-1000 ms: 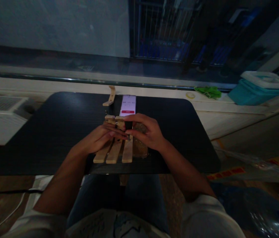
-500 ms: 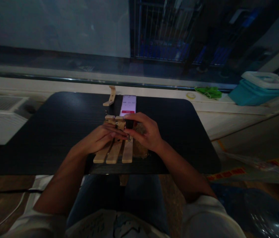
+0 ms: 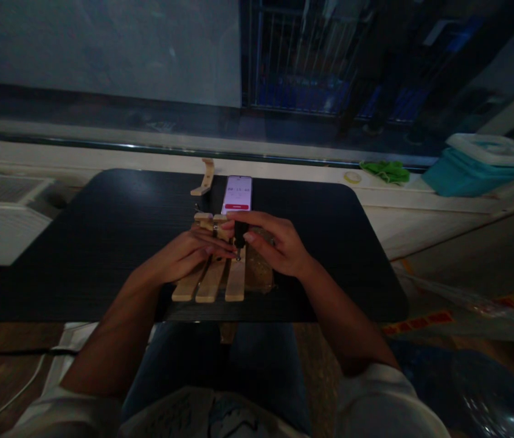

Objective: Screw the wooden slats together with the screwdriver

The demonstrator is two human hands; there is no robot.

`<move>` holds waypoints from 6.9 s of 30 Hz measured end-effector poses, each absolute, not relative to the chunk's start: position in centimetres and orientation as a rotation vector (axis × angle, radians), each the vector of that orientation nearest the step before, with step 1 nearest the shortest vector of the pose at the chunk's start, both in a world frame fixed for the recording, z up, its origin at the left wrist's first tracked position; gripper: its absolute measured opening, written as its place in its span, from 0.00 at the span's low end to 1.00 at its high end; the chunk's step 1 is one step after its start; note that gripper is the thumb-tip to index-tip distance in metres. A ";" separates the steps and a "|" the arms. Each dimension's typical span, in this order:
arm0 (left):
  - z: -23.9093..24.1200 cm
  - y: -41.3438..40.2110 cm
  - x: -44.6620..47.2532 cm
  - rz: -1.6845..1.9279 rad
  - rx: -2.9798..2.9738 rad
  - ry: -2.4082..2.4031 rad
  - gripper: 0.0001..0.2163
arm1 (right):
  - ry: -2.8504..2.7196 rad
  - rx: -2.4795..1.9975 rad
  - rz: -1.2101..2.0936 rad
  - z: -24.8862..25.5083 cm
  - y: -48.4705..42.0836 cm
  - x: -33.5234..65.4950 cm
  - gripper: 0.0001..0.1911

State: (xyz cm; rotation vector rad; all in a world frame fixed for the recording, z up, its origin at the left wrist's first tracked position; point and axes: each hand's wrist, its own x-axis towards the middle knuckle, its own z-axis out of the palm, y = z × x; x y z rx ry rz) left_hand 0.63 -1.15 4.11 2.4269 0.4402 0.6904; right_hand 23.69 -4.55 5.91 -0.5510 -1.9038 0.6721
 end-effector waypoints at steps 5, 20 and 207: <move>4.1 -1.2 0.6 0.664 2.445 0.461 0.18 | -1.873 -0.564 0.667 5.7 -4.4 23.7 0.22; 4.0 -1.2 0.5 0.680 2.435 0.438 0.17 | -1.745 -0.652 0.557 4.7 -3.9 23.5 0.20; 3.8 -1.1 0.5 0.687 2.416 0.437 0.18 | -1.800 -0.601 0.598 4.7 -4.1 23.7 0.22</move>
